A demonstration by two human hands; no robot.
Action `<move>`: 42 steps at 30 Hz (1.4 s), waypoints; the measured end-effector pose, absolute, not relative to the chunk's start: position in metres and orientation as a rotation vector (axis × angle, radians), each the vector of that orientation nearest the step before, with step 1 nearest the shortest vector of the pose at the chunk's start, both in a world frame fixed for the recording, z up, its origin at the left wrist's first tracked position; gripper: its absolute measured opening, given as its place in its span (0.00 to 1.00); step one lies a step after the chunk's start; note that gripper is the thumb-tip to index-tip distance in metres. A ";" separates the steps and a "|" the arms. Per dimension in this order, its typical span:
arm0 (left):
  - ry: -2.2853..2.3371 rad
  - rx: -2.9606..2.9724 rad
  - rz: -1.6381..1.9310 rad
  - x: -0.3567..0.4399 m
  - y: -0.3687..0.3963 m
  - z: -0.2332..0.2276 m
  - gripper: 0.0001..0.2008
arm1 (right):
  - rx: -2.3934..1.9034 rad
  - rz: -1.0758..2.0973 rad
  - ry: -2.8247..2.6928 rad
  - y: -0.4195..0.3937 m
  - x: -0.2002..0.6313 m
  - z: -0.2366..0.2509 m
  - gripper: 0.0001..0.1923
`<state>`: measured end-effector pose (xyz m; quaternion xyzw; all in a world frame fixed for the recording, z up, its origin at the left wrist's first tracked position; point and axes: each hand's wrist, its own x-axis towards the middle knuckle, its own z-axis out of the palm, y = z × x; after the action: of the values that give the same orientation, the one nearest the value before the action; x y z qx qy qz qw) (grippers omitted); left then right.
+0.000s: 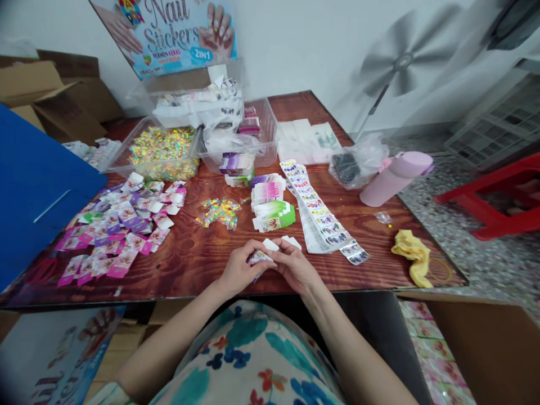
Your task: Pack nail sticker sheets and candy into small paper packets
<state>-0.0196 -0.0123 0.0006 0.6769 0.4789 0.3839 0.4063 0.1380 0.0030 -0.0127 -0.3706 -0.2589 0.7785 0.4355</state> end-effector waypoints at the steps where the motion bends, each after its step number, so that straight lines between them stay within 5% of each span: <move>1: 1.230 1.726 0.927 -0.021 -0.012 0.001 0.11 | -0.941 1.872 -0.709 0.001 0.138 -0.013 0.13; 8: 1.460 1.702 0.900 -0.020 -0.013 -0.004 0.10 | -1.041 1.294 -1.288 -0.009 0.137 -0.007 0.10; 17: 1.461 1.884 0.816 -0.023 -0.016 -0.004 0.11 | -1.125 1.667 -0.828 -0.005 0.136 -0.009 0.15; 30: 1.446 1.782 0.894 -0.023 -0.018 0.005 0.10 | -1.001 1.265 -1.424 -0.014 0.142 -0.004 0.11; 42: 1.397 1.877 0.854 -0.022 -0.019 0.015 0.11 | -0.998 1.265 -1.418 -0.015 0.144 -0.001 0.12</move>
<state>-0.0222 -0.0190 0.0145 0.7141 0.5314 0.3248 0.3196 0.1437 -0.0149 -0.0014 -0.4086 -0.5804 0.5178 0.4775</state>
